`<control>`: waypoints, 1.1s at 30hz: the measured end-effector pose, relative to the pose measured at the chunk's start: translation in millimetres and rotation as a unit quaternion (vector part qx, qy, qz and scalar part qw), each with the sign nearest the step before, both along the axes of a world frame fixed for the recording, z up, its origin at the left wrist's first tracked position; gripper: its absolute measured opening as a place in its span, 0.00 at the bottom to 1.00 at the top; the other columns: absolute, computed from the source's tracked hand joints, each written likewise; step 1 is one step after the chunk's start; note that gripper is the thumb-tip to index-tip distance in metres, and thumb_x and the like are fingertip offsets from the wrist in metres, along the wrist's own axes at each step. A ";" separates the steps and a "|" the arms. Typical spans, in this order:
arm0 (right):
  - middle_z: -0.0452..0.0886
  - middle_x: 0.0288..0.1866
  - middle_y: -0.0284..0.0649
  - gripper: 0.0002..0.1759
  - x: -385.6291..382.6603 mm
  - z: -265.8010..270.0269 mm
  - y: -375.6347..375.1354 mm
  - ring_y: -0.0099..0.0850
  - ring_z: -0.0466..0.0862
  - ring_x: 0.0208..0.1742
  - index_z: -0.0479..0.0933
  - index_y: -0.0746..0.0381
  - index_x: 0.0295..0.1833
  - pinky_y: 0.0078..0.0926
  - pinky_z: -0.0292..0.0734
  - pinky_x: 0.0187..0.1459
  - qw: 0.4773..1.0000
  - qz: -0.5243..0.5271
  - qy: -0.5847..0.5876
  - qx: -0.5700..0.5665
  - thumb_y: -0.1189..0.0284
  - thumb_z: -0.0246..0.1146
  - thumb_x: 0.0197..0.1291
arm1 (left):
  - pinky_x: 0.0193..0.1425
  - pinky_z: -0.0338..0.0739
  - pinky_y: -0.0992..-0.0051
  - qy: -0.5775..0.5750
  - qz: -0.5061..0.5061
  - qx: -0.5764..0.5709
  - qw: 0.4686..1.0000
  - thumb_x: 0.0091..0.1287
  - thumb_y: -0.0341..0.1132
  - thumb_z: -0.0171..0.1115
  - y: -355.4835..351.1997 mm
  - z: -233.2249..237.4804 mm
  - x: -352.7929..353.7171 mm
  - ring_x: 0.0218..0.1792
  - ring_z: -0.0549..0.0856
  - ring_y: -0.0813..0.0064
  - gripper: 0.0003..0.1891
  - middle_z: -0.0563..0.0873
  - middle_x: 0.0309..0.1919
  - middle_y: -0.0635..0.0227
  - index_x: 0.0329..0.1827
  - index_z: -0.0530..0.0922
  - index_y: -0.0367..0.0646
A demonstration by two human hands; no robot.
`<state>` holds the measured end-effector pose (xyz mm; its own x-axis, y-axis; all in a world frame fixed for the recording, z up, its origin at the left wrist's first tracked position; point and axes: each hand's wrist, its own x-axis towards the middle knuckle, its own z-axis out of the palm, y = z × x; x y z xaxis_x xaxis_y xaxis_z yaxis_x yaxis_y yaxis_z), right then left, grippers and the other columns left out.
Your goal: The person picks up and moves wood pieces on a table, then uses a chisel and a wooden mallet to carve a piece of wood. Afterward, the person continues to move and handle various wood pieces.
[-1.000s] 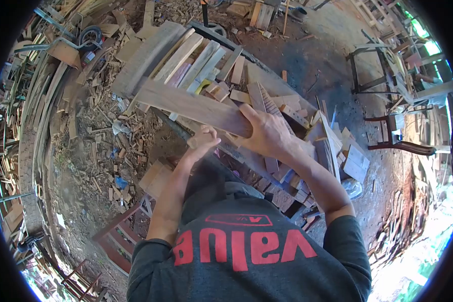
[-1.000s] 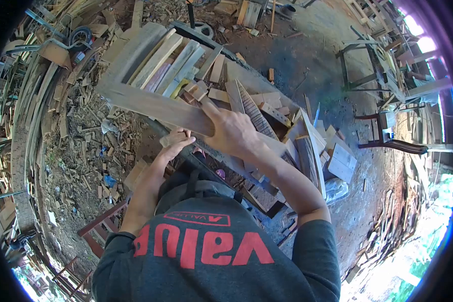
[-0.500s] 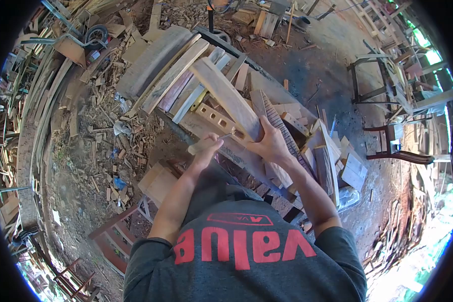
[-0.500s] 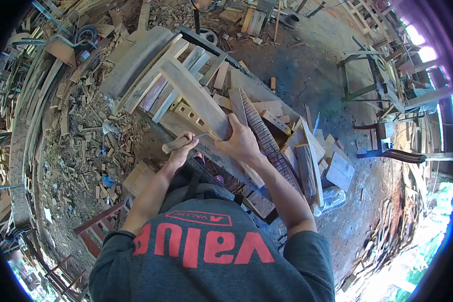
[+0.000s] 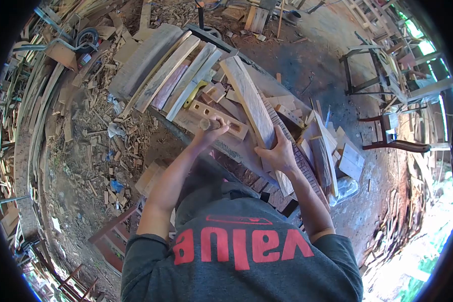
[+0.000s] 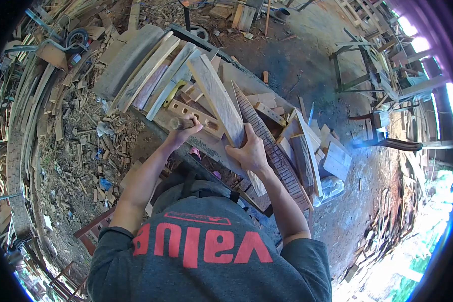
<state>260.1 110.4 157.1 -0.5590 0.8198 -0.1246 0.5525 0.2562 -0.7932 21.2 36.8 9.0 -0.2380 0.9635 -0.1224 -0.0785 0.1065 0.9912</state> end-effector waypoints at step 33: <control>0.76 0.30 0.43 0.25 -2.1 -16.3 -53.6 0.46 0.82 0.33 0.70 0.57 0.46 0.44 0.76 0.34 0.977 0.105 -0.126 0.137 0.69 0.72 0.40 | 0.50 0.72 0.69 0.225 -0.042 0.075 0.971 0.57 0.32 0.69 -18.1 -13.7 11.2 0.41 0.80 0.64 0.08 0.81 0.35 0.66 0.33 0.76 0.45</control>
